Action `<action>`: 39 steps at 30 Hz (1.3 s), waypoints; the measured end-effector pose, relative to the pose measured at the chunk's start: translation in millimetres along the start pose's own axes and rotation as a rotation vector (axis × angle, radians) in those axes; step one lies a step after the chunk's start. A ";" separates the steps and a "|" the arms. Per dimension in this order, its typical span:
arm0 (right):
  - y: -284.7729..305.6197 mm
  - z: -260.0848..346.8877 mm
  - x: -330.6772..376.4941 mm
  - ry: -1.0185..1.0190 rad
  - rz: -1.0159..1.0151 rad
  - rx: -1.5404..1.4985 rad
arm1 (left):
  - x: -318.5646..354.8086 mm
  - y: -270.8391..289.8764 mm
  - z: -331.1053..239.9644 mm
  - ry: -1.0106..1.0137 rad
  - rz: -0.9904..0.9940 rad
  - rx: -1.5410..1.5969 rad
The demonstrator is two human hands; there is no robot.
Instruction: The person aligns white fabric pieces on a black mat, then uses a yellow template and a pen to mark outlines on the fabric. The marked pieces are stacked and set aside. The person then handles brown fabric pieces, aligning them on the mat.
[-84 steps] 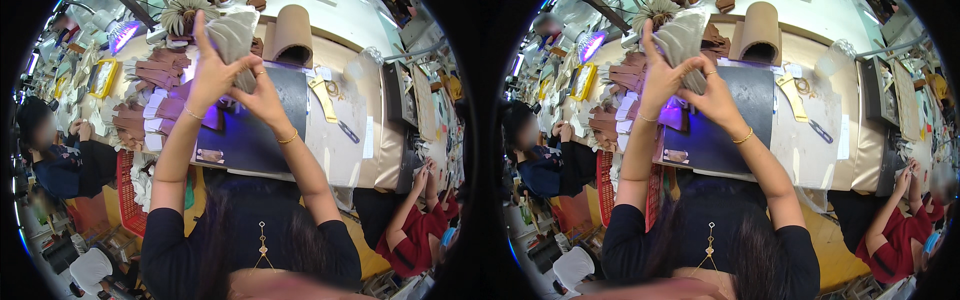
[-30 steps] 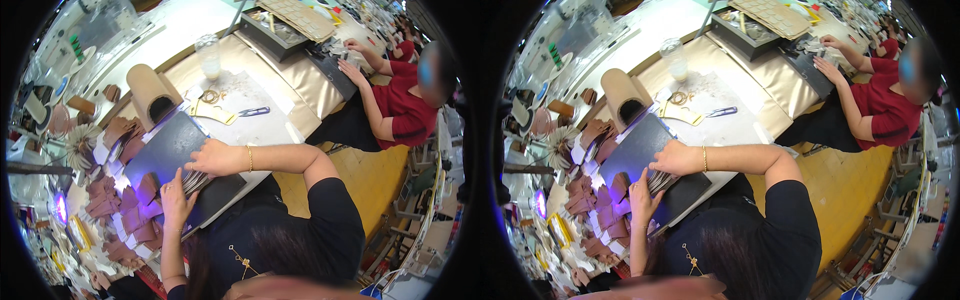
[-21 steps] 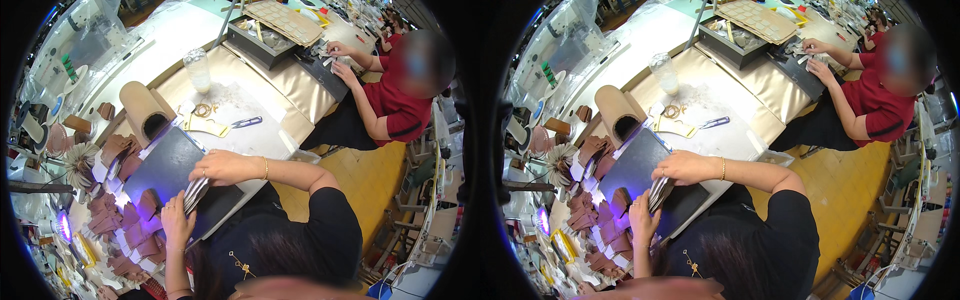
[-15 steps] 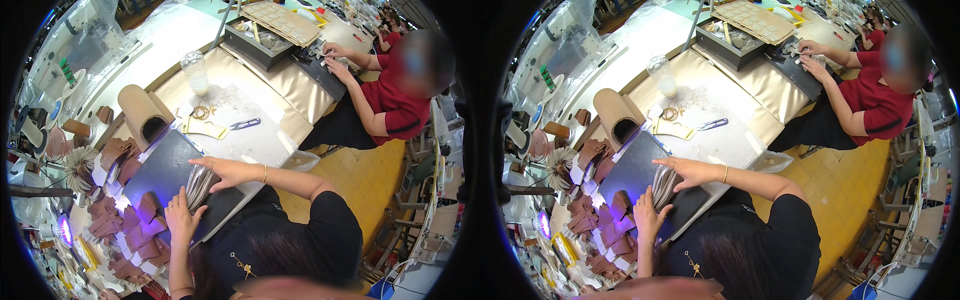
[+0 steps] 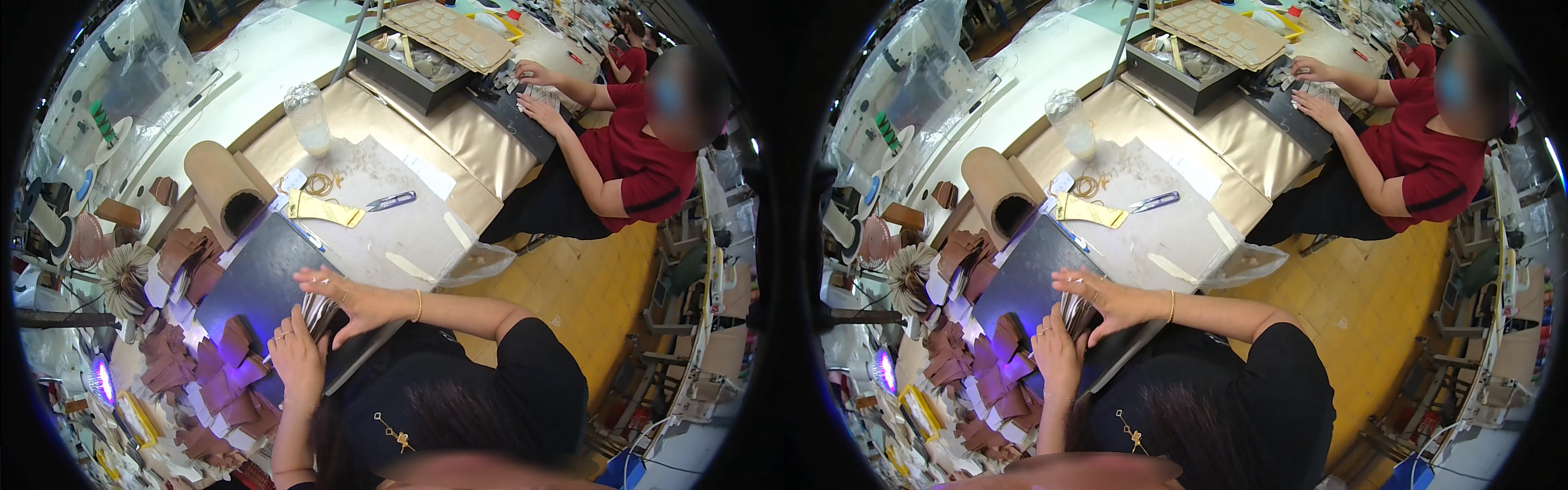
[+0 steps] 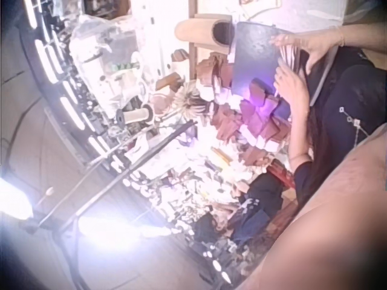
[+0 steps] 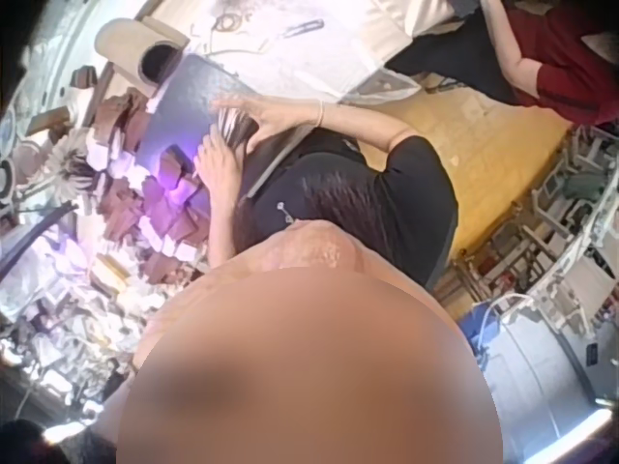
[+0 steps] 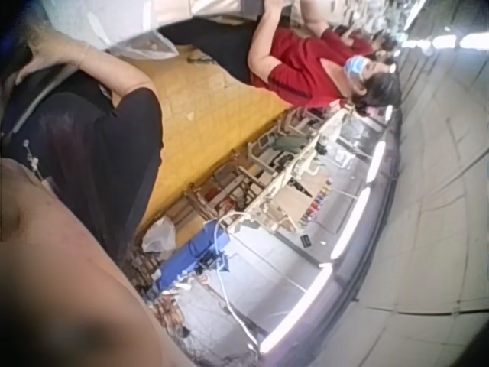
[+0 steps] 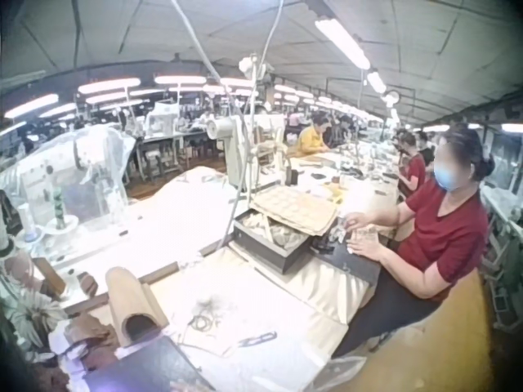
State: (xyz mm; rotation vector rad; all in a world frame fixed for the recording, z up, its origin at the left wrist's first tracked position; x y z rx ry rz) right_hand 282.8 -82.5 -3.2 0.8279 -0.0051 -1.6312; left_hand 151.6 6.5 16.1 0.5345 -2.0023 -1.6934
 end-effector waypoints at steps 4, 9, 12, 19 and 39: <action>4.9 -13.0 6.5 -0.061 0.071 0.186 | -4.6 3.9 -6.4 -0.049 -0.079 -0.031; -7.2 -22.1 2.9 -0.024 0.048 0.075 | -4.3 6.6 0.0 -0.029 0.000 0.009; -3.9 -27.1 5.4 -0.065 0.018 0.051 | 1.3 8.6 3.7 -0.005 -0.004 0.006; -8.9 -11.8 0.7 -0.008 -0.018 0.150 | -16.7 -8.5 -10.3 -0.066 -0.034 -0.016; 8.7 8.4 13.8 0.189 -0.109 0.107 | 29.7 -1.0 27.7 -0.062 -0.021 0.015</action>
Point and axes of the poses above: each hand's wrist, its own x-axis away from the middle knuckle, its own y-axis out of the back of the hand, z = x × y, the point moved 6 cm from there along -x, towards the middle knuckle, and after that the axes turned 11 degrees about y, right-handed, at the moved point
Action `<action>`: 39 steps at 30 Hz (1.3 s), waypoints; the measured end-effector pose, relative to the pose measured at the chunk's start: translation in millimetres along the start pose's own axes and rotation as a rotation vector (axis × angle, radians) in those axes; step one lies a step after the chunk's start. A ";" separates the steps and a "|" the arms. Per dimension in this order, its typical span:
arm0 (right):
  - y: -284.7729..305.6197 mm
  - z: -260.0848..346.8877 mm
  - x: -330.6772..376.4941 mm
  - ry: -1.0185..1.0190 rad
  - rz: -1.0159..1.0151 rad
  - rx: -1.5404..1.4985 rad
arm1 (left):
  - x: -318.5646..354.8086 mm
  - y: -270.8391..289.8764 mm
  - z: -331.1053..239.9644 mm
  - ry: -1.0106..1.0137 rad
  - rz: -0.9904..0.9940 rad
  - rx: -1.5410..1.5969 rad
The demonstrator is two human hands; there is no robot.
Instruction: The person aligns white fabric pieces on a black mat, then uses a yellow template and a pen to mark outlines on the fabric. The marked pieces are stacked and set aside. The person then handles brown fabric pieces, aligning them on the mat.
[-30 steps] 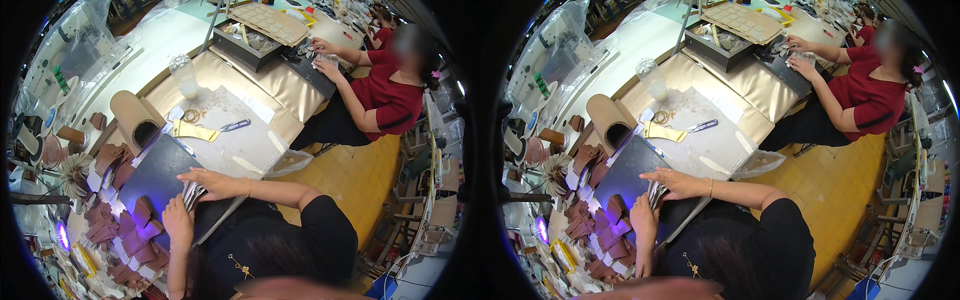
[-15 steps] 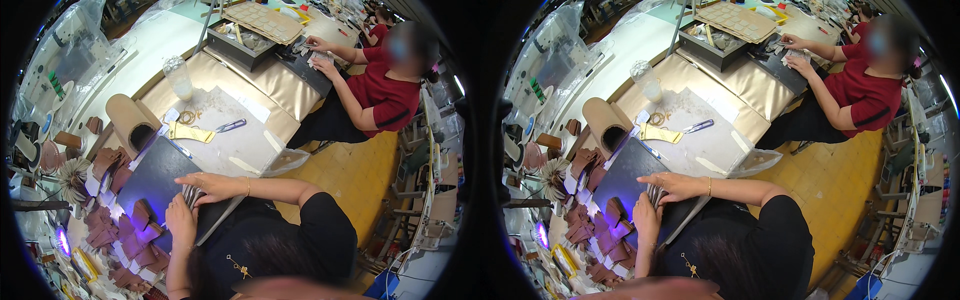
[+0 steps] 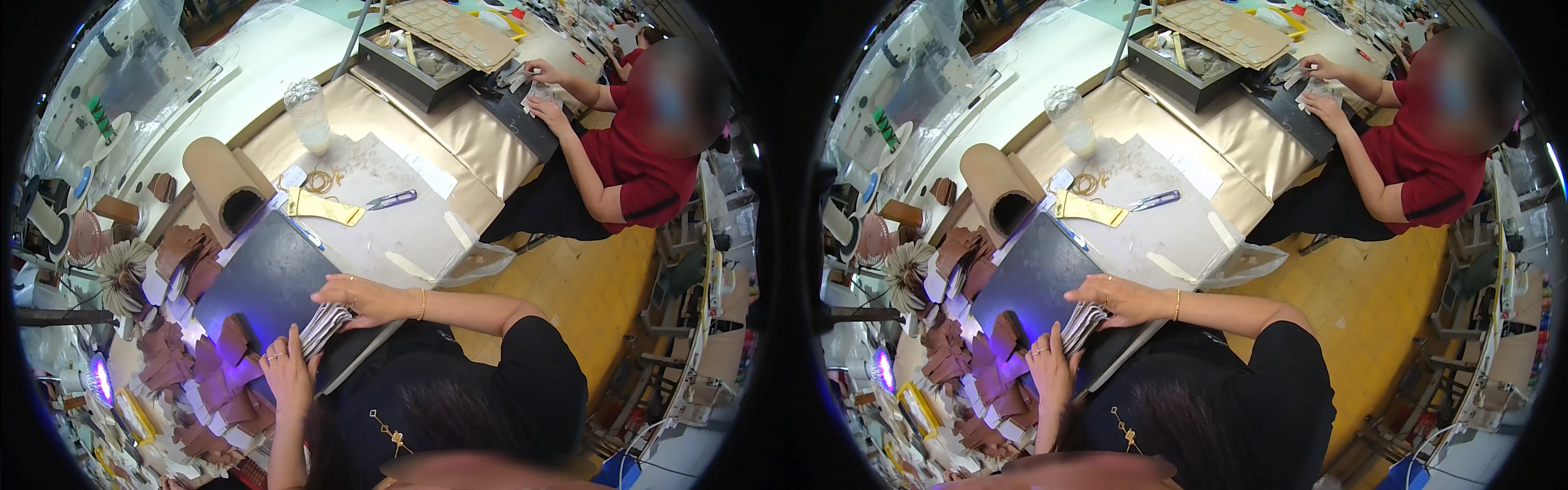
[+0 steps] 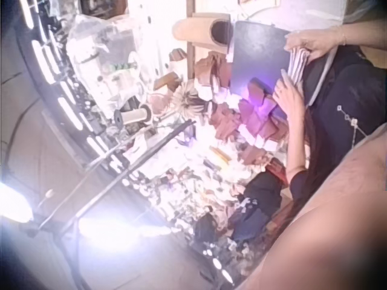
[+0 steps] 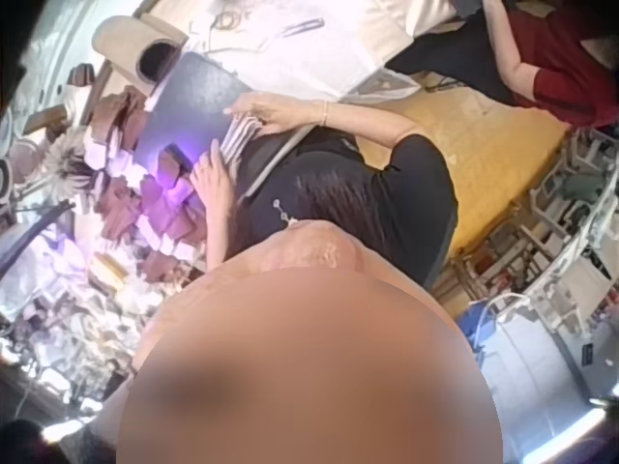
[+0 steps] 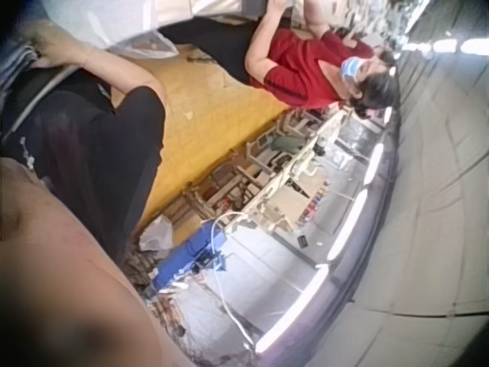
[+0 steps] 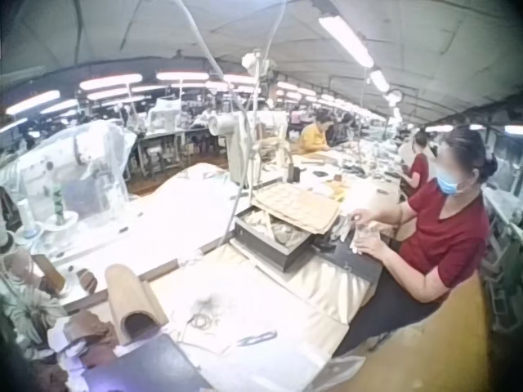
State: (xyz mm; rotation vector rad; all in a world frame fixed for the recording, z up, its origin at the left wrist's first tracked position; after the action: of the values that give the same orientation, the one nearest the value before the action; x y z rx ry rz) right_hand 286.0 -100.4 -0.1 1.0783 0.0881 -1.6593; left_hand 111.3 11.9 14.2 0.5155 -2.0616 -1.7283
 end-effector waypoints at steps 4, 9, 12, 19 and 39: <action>-0.2 3.3 -2.3 -0.020 -0.031 -0.021 | -3.1 -0.6 1.6 0.021 0.008 -0.057; -5.3 -1.1 -4.9 -0.053 0.052 -0.031 | 1.2 2.3 14.2 0.065 0.074 0.022; -6.2 -7.7 -2.3 -0.087 0.092 -0.075 | 1.5 -5.2 7.3 -0.017 0.042 0.023; 1.7 -12.7 12.3 -0.528 0.100 -0.264 | -11.3 2.1 10.2 0.062 0.316 0.293; 26.0 -6.5 25.3 -0.798 0.125 -0.104 | -276.3 34.3 69.8 0.284 -0.440 0.252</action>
State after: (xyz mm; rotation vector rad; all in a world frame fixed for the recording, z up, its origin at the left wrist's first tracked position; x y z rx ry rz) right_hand 311.1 -125.7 -9.4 0.2819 -0.3987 -1.8318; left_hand 309.4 219.6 18.8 1.2963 -2.0688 -1.4991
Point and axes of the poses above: each hand's wrist, its own x-axis away from the middle knuckle, its own y-axis out of the back of the hand, z = x × y, the point moved 6 cm from there along -x, towards the middle knuckle, and after that the axes turned 11 degrees about y, right-handed, at the moved point
